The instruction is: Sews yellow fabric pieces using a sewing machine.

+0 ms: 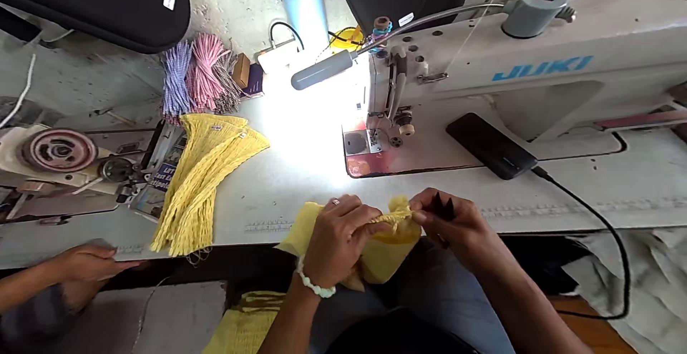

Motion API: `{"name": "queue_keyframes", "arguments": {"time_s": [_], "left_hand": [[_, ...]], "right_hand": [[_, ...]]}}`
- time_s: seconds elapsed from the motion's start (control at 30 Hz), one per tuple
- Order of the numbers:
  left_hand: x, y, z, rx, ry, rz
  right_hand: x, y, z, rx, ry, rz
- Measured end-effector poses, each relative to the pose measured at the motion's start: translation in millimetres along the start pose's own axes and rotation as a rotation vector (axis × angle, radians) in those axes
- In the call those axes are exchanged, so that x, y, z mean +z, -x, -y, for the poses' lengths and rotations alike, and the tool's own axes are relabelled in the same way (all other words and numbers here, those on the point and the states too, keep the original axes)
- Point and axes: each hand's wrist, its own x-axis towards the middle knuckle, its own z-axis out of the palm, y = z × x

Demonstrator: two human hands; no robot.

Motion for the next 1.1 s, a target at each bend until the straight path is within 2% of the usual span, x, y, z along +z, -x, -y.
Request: {"name": "queue_keyframes", "arguments": {"time_s": [0.1, 0.17, 0.27, 0.43, 0.5, 0.57, 0.7, 0.8, 0.93, 1.1], "left_hand": [[-10, 1, 5, 0.016, 0.108, -0.047], [-6, 3, 0, 0.010, 0.142, -0.085], [10, 6, -11, 0.014, 0.101, -0.143], [24, 12, -17, 0.112, -0.027, -0.153], [25, 15, -18, 0.133, -0.038, -0.137], [25, 18, -18, 0.125, -0.049, -0.127], [22, 27, -19, 0.096, -0.098, -0.105], [21, 29, -25, 0.008, -0.052, -0.065], [20, 29, -31, -0.076, 0.074, -0.056], [27, 32, -32, -0.018, 0.045, -0.124]], "right_hand": [[-8, 5, -5, 0.200, -0.373, 0.155], [-6, 7, -7, 0.256, -0.422, 0.101], [0, 9, -4, 0.182, -0.247, 0.020], [-1, 11, -5, -0.170, 0.219, -0.005], [0, 12, -6, -0.224, 0.404, -0.068], [-2, 13, -6, -0.201, 0.491, -0.110], [0, 15, -6, -0.002, 0.279, -0.141], [9, 17, -5, 0.089, 0.122, -0.111], [12, 16, -3, 0.010, 0.058, -0.057], [12, 16, -3, -0.053, 0.138, -0.003]]}}
